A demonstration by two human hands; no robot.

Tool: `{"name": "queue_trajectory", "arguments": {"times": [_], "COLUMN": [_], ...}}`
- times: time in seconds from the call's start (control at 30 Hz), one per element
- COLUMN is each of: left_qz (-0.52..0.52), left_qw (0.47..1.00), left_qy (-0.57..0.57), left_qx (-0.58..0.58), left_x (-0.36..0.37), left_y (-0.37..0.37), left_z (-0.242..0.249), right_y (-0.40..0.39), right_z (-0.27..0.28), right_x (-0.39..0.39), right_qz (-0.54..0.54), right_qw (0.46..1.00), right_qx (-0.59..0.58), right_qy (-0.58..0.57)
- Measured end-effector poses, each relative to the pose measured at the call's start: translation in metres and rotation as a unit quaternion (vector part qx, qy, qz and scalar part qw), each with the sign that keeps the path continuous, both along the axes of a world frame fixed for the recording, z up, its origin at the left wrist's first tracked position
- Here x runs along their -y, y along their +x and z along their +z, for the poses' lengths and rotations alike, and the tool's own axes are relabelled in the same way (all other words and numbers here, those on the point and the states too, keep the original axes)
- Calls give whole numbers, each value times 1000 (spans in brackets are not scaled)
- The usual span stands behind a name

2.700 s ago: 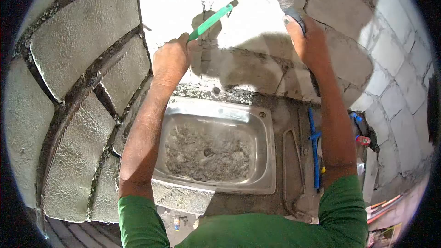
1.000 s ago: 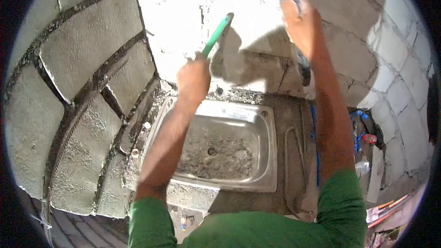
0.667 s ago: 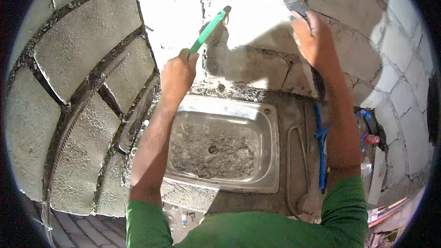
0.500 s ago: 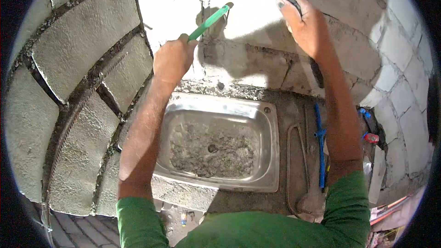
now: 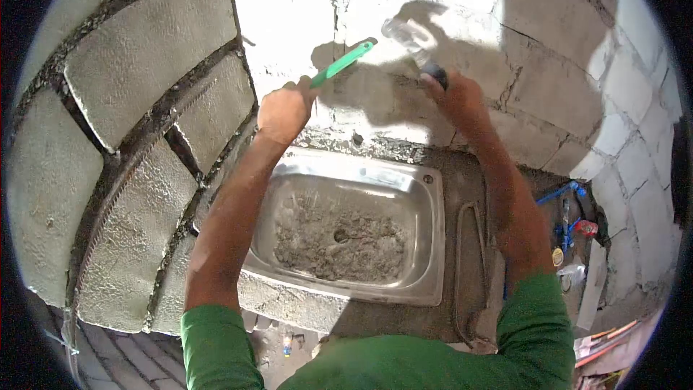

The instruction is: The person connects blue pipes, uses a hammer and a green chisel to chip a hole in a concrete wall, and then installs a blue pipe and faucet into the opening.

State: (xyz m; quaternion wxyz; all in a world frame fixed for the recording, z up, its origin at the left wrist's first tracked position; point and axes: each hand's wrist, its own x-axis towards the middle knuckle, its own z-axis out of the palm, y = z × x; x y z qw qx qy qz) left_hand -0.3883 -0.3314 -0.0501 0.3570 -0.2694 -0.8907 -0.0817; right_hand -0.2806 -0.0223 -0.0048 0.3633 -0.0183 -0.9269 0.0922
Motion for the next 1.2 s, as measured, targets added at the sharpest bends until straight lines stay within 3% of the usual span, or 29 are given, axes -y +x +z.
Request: {"name": "queue_trajectory", "arguments": {"times": [0.17, 0.33, 0.47, 0.53, 0.6, 0.63, 0.8, 0.83, 0.87, 0.97, 1.03, 1.1, 1.13, 1.2], "left_qz": [-28, 15, 23, 26, 15, 21, 18, -14, 30, 11, 4, 12, 14, 2], "left_qw": [993, 996, 999, 999, 1000, 1000, 998, 998, 997, 995, 992, 995, 996, 998], "left_qy": [116, 81, 49, 32, 17, 16, 2, 15, -40, -85, -125, -97, -69, -26], "left_qx": [-6, -34, -9, -8, 4, 3, 54, 61, 51, 46, 15, 32, 52, 61], "left_x": [7, -9, -11, -10, -12, -16, -19, -19, -27, -34, -32, -28, -26, -20], "left_y": [21, 12, 18, 20, 20, 18, 23, 18, 18, 2, 1, 5, 8, 15], "left_z": [28, 25, 43, 46, 49, 50, 84, 93, 111, 147, 152, 138, 124, 102], "right_y": [57, 52, 37, 11, -20, -24, -16, -8, -3, -4, -19, -40, -51, -45], "right_z": [44, 64, 64, 41, 35, 42, 65, 73, 78, 97, 87, 53, 38, 15], "right_x": [11, -2, 21, 30, 29, 30, 32, 34, 34, 34, 29, 29, 13, 20], "right_qz": [50, 76, 90, 140, 32, -15, 10, 60, 108, 102, 90, 31, 59, 47], "right_qw": [988, 969, 972, 975, 999, 992, 991, 989, 978, 975, 976, 979, 983, 994], "right_qx": [-56, -229, -218, -125, 19, 103, 25, -56, -139, -181, -177, -159, 37, 1], "right_qy": [-138, 53, 13, -118, -5, -67, -128, -121, -112, -76, -88, -124, -168, -97]}}
